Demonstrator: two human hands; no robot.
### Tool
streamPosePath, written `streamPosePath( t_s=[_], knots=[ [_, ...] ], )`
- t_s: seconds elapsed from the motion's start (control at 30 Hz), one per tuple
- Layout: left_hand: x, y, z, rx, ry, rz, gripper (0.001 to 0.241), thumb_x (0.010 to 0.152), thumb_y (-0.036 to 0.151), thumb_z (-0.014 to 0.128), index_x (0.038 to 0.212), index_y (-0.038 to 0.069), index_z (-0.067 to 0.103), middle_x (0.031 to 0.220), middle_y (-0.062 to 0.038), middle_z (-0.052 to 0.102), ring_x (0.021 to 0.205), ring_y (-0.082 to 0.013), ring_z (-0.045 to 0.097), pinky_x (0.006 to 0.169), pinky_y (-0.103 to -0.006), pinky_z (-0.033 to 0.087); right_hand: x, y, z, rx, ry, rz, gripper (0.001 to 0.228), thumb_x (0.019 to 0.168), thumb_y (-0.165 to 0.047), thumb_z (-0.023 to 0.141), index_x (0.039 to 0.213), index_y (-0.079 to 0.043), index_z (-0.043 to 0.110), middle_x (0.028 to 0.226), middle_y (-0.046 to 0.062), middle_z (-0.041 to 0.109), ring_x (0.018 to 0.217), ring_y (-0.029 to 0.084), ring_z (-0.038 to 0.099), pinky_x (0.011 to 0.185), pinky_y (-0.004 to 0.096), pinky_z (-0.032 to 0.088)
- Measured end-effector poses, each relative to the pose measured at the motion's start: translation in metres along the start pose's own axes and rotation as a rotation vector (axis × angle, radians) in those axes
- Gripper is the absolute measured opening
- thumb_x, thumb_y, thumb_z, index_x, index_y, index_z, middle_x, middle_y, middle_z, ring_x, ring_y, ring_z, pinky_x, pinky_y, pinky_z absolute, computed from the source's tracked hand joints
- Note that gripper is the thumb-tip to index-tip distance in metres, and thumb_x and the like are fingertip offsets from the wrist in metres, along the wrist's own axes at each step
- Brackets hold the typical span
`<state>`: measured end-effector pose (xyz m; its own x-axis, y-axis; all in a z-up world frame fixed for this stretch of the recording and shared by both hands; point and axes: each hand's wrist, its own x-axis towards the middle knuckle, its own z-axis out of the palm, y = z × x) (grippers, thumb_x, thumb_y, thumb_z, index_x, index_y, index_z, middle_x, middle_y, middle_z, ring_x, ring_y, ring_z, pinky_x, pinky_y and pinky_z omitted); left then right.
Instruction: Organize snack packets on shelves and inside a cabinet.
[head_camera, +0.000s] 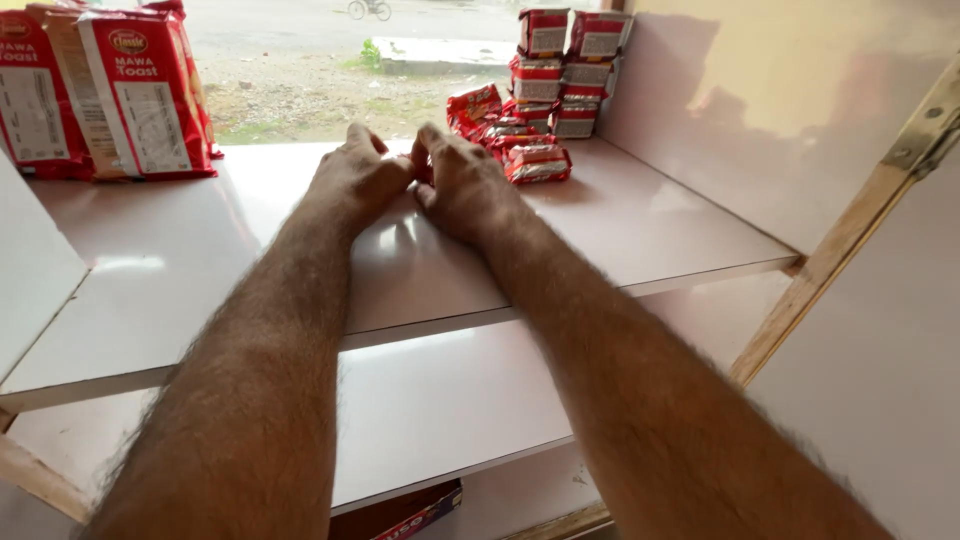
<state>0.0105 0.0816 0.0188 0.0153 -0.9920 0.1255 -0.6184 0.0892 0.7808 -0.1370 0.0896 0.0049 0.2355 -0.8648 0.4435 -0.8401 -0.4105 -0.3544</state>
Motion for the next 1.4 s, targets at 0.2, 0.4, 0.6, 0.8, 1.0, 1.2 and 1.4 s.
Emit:
streamPosePath(
  t_s=[0.2,0.4,0.6,0.8,1.0,1.2,1.4],
  knots=[
    [-0.005,0.000,0.005,0.199,0.050,0.086,0.059,0.089,0.032,0.074,0.132,0.003,0.049,0.122,-0.022,0.063,0.113,-0.0320,0.062,0.096,-0.0438,0.056,-0.028,0.001,-0.018,0.042,0.085,-0.010,0.050,0.081,-0.014,0.075,0.123,0.000,0.051,0.115,0.021,0.064,0.106,0.033,0.068,0.096,0.044,0.057],
    [-0.013,-0.004,0.019,0.278,-0.037,0.179,0.043,0.092,0.035,0.070,0.132,0.024,0.062,0.122,-0.011,0.056,0.117,-0.0292,0.058,0.098,-0.0455,0.060,-0.061,0.026,-0.050,-0.073,0.102,-0.078,0.061,0.075,-0.009,0.076,0.132,-0.001,0.055,0.124,0.018,0.064,0.115,0.040,0.056,0.103,0.053,0.048],
    [-0.027,0.001,0.021,0.343,-0.034,0.371,0.040,0.087,0.030,0.075,0.126,0.038,0.073,0.121,-0.007,0.053,0.123,-0.0273,0.047,0.113,-0.0450,0.045,-0.083,0.062,-0.083,-0.142,0.103,0.187,0.058,0.076,-0.001,0.069,0.128,-0.027,0.067,0.132,0.009,0.061,0.123,0.037,0.050,0.110,0.052,0.045],
    [-0.009,-0.010,0.042,0.550,-0.027,0.631,0.042,0.093,0.030,0.061,0.133,0.034,0.069,0.136,0.010,0.060,0.116,-0.0266,0.048,0.112,-0.0443,0.041,-0.063,0.098,-0.069,-0.027,0.191,0.291,0.061,0.081,0.002,0.067,0.134,-0.028,0.067,0.124,0.014,0.057,0.115,0.028,0.061,0.108,0.040,0.052],
    [-0.029,0.026,0.071,0.165,-0.102,0.449,0.047,0.088,0.027,0.061,0.134,0.020,0.058,0.131,-0.015,0.050,0.129,-0.0334,0.044,0.111,-0.0518,0.045,-0.059,0.112,-0.063,0.090,0.265,0.276,0.055,0.082,0.002,0.063,0.132,-0.020,0.070,0.117,0.014,0.064,0.103,0.025,0.069,0.101,0.036,0.060],
    [-0.048,0.055,0.061,0.038,-0.100,0.355,0.056,0.080,0.028,0.081,0.123,0.014,0.048,0.124,-0.011,0.054,0.116,-0.0260,0.064,0.103,-0.0424,0.057,-0.064,0.088,-0.087,0.546,0.282,0.584,0.037,0.100,-0.027,0.046,0.124,-0.015,0.071,0.117,0.015,0.077,0.098,0.030,0.071,0.090,0.041,0.059],
    [-0.023,0.039,0.087,0.023,-0.102,0.352,0.056,0.075,0.030,0.089,0.117,0.012,0.058,0.113,-0.008,0.071,0.106,-0.0180,0.075,0.094,-0.0340,0.065,-0.064,0.081,-0.078,0.221,0.309,0.358,0.042,0.091,-0.036,0.063,0.119,-0.006,0.071,0.121,0.017,0.067,0.108,0.029,0.071,0.096,0.043,0.057]
  ],
)
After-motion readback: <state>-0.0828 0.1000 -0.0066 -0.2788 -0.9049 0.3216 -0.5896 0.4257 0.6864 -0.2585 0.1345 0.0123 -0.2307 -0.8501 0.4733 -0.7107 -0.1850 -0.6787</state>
